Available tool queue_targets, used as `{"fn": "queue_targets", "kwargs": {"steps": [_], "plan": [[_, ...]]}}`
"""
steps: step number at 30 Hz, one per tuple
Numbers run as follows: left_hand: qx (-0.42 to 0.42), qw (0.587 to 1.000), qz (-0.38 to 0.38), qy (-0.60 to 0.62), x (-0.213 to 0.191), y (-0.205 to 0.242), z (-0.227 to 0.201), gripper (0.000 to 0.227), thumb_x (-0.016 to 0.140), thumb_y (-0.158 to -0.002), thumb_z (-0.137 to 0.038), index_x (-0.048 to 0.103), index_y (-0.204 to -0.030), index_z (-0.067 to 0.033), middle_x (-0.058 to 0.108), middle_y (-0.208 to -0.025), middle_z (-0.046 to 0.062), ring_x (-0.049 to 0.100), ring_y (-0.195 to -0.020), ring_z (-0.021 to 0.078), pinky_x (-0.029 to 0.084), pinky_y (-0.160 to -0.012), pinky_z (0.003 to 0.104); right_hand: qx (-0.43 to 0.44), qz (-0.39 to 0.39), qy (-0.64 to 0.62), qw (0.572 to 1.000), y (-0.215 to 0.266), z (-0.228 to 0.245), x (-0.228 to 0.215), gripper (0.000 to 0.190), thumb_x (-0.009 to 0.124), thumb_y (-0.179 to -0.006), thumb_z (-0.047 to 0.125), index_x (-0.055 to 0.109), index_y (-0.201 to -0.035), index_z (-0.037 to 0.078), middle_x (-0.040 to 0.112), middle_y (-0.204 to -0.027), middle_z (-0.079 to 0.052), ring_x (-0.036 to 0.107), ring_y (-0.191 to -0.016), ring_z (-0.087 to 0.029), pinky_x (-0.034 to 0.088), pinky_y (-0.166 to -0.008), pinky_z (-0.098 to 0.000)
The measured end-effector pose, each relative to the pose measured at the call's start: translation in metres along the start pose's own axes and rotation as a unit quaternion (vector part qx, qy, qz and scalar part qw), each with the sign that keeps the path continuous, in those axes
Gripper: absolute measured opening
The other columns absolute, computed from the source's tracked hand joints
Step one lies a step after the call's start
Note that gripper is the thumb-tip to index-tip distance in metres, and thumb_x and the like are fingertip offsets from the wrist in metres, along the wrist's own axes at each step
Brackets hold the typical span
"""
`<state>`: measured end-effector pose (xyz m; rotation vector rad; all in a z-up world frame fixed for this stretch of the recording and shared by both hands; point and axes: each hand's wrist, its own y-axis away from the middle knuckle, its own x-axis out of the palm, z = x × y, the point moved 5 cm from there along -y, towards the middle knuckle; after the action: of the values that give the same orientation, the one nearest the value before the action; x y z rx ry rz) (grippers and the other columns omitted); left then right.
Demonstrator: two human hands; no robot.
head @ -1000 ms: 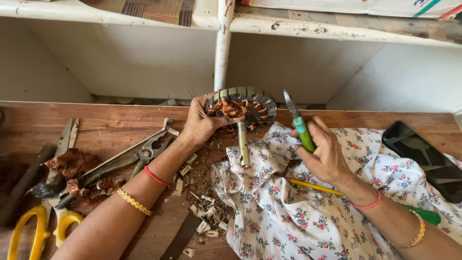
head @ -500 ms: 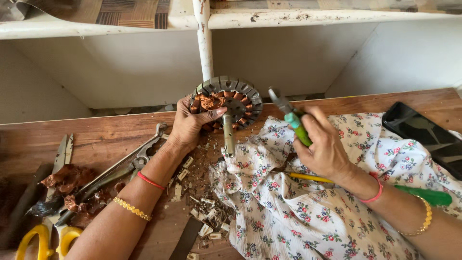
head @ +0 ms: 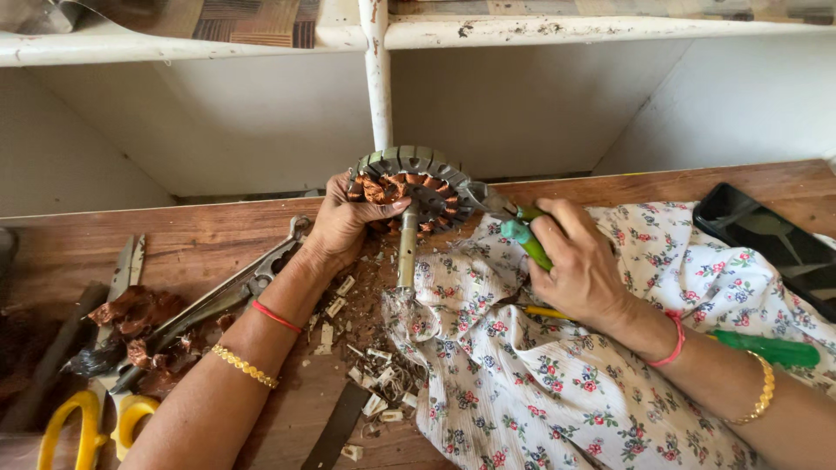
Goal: The person uses pliers and a screwdriver to remove copper wire from a motor armature. They systematically cut and pull out the wire from the slots, placing the removed pieces on the table.
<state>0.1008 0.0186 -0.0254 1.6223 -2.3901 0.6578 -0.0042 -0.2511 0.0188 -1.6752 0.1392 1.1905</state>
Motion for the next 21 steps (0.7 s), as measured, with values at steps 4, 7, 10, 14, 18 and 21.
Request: {"fn": "queue_targets", "kwargs": {"steps": [4,7,10,14,18,21], "plan": [[-0.028,1.0,-0.011,0.004,0.0,0.0,0.002,0.018,0.081,-0.085,0.004,0.075,-0.101,-0.0026,0.077,-0.09,0.006,0.069,-0.073,0.0132,0.058,-0.065,0.03,0.034,-0.045,-0.04,0.998,0.005,-0.007,-0.007,0.037,0.068,-0.078,-0.002,0.052,-0.11,-0.01,0.05,-0.116,-0.023,0.062,-0.098,-0.034,0.054,-0.084,-0.0444],[-0.018,1.0,-0.002,0.014,0.004,0.0,-0.002,0.023,0.08,-0.082,0.005,0.075,-0.103,-0.0034,0.077,-0.095,0.005,0.072,-0.081,0.0131,0.062,-0.074,0.031,0.035,-0.04,-0.031,0.998,0.006,-0.007,-0.007,0.038,0.068,-0.079,-0.002,0.051,-0.112,-0.01,0.05,-0.118,-0.024,0.062,-0.097,-0.034,0.054,-0.083,-0.0438],[-0.016,1.0,0.003,0.019,0.006,0.0,-0.004,0.025,0.08,-0.082,0.006,0.075,-0.104,-0.0033,0.078,-0.097,0.005,0.073,-0.084,0.0136,0.063,-0.078,0.031,0.044,0.012,-0.035,0.998,0.003,-0.009,0.005,0.035,0.071,-0.077,0.0,0.054,-0.107,-0.007,0.052,-0.113,-0.022,0.063,-0.089,-0.03,0.055,-0.075,-0.0428],[-0.011,1.0,0.001,0.015,0.002,-0.001,0.0,0.024,0.08,-0.084,0.007,0.074,-0.105,-0.0019,0.077,-0.097,0.006,0.072,-0.083,0.0142,0.062,-0.078,0.032,0.061,-0.028,-0.086,0.994,0.004,-0.01,-0.001,0.028,0.067,-0.087,-0.002,0.053,-0.111,-0.006,0.05,-0.109,-0.018,0.062,-0.087,-0.027,0.054,-0.072,-0.0418],[0.001,1.0,0.007,0.005,0.003,-0.001,-0.001,0.028,0.08,-0.082,0.007,0.075,-0.107,-0.0029,0.078,-0.101,0.005,0.073,-0.089,0.0123,0.062,-0.086,0.031,0.129,0.13,-0.086,0.979,0.005,-0.017,0.02,0.027,0.069,-0.083,0.004,0.053,-0.103,-0.005,0.052,-0.107,-0.016,0.062,-0.068,-0.023,0.052,-0.064,-0.0417],[-0.008,1.0,-0.006,0.016,0.003,0.0,-0.001,0.026,0.08,-0.081,0.005,0.075,-0.105,-0.0029,0.079,-0.1,0.005,0.074,-0.088,0.013,0.063,-0.084,0.032,0.041,-0.025,-0.114,0.992,0.005,-0.011,0.004,0.022,0.067,-0.091,0.003,0.054,-0.107,-0.004,0.052,-0.106,-0.014,0.062,-0.085,-0.025,0.053,-0.072,-0.0415]]}}
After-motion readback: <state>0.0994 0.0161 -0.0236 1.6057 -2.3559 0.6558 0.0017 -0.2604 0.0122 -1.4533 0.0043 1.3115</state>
